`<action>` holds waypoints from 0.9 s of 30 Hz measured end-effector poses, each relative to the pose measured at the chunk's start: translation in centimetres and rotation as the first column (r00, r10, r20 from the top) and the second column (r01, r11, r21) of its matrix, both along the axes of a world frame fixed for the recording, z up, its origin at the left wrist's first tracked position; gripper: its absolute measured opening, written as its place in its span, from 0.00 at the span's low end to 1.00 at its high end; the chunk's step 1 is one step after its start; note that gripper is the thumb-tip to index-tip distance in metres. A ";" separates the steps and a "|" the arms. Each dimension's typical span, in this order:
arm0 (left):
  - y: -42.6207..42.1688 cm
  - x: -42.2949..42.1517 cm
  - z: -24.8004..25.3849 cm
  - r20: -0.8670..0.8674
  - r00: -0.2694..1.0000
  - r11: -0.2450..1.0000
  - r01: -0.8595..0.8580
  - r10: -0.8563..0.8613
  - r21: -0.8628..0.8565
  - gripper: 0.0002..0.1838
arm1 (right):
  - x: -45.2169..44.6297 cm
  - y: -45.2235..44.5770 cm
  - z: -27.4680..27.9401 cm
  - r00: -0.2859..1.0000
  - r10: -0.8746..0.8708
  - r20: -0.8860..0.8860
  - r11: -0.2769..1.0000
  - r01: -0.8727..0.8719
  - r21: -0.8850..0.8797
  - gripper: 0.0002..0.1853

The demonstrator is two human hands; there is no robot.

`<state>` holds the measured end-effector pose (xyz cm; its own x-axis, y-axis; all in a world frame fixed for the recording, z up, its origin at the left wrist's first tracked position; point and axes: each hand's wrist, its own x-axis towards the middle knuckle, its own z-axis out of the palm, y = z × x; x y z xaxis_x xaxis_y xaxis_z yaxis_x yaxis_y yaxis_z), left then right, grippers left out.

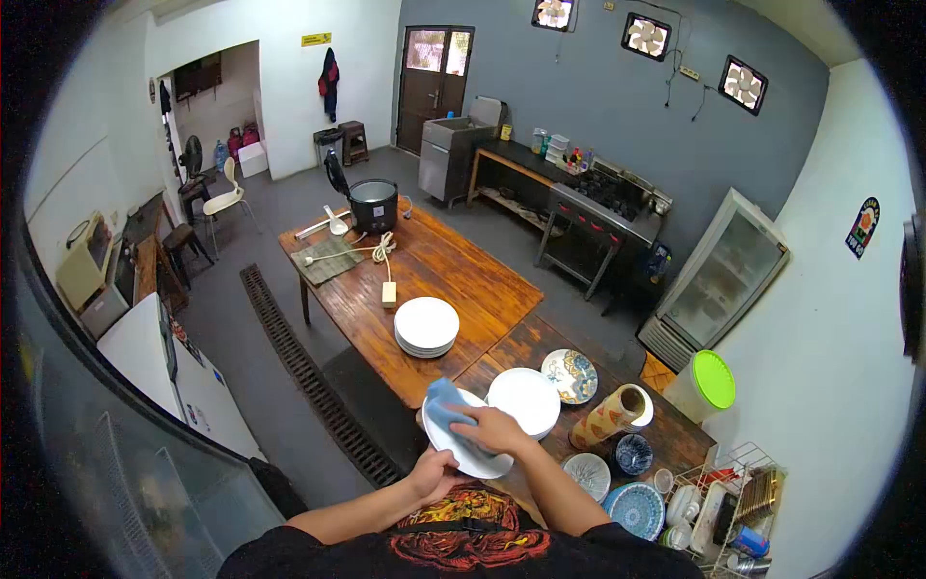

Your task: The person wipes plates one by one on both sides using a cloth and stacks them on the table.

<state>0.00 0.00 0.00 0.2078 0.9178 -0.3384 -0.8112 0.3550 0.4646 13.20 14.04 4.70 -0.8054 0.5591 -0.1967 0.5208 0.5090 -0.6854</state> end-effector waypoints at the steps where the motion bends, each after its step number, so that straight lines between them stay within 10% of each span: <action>1: -0.1 0.0 0.0 0.006 1.000 1.000 0.006 -0.006 0.012 0.41 | -0.1 -0.1 0.6 0.996 -0.058 0.064 0.998 0.057 0.009 0.28; 5: 0.3 0.4 -0.2 0.038 0.999 0.998 0.019 -0.021 0.054 0.39 | -0.2 -0.4 2.5 0.937 -0.227 0.267 0.974 0.217 0.066 0.26; 14: -0.4 0.4 -1.3 0.005 0.996 0.996 -0.090 0.090 -0.008 0.33 | 0.3 -1.5 2.9 0.994 -0.012 -0.105 0.975 -0.012 -0.222 0.26; 17: -1.0 0.7 1.0 0.011 0.996 0.996 -0.089 0.089 0.000 0.34 | 0.0 -1.2 5.8 0.950 -0.179 0.255 0.979 0.197 -0.046 0.25; 27: -0.5 0.8 1.5 0.016 0.998 0.997 -0.064 0.063 0.045 0.36 | 0.0 -2.6 4.5 0.981 -0.169 -0.096 0.976 0.153 -0.158 0.25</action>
